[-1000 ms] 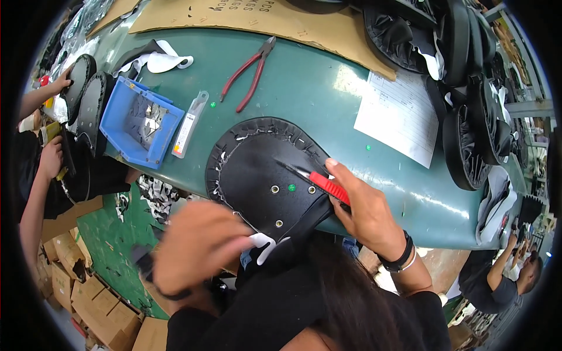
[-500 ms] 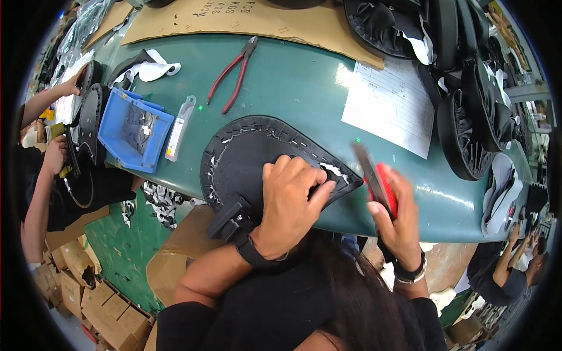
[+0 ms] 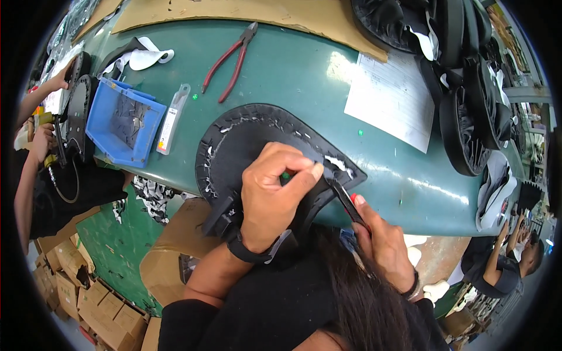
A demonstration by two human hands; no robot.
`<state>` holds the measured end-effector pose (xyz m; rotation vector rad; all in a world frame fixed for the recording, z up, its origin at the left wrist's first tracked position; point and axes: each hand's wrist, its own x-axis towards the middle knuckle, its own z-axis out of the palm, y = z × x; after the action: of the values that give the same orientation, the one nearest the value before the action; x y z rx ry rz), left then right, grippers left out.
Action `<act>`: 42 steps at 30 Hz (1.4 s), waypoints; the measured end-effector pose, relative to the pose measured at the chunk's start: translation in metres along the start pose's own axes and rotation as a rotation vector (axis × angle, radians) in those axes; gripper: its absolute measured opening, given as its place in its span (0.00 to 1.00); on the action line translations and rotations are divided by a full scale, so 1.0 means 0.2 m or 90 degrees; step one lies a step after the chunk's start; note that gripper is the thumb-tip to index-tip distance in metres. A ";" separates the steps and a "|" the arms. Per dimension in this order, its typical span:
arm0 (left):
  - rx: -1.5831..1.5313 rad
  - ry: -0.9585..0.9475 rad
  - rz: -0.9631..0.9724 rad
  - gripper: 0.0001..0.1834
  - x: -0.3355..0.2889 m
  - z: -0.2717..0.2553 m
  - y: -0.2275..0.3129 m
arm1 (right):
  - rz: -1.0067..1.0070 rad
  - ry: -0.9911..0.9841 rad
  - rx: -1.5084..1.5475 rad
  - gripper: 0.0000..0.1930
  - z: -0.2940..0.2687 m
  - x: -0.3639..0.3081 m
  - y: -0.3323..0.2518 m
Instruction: The person trims excess material from black padded seat components using a utility knife, discarding the material scraps into a bin.
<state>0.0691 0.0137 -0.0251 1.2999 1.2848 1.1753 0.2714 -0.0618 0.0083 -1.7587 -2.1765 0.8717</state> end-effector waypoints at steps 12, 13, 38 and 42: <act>-0.234 -0.139 -0.095 0.07 0.32 -0.08 -0.04 | 0.236 -0.197 0.307 0.22 -0.11 0.34 0.03; -0.321 -0.137 -0.103 0.06 0.31 -0.08 -0.03 | 0.142 -0.211 0.298 0.22 -0.13 0.30 0.07; -0.667 -0.137 -0.285 0.18 0.38 -0.26 -0.05 | 0.144 -0.062 0.011 0.29 0.00 -0.09 -0.17; 0.277 -0.135 0.250 0.14 0.40 -0.38 0.03 | 0.038 -0.007 -0.114 0.26 -0.05 0.04 -0.08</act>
<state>-0.0058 0.0937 -0.0087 2.0114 1.1980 1.0085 0.2618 -0.0527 0.0242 -1.9127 -2.2830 0.7207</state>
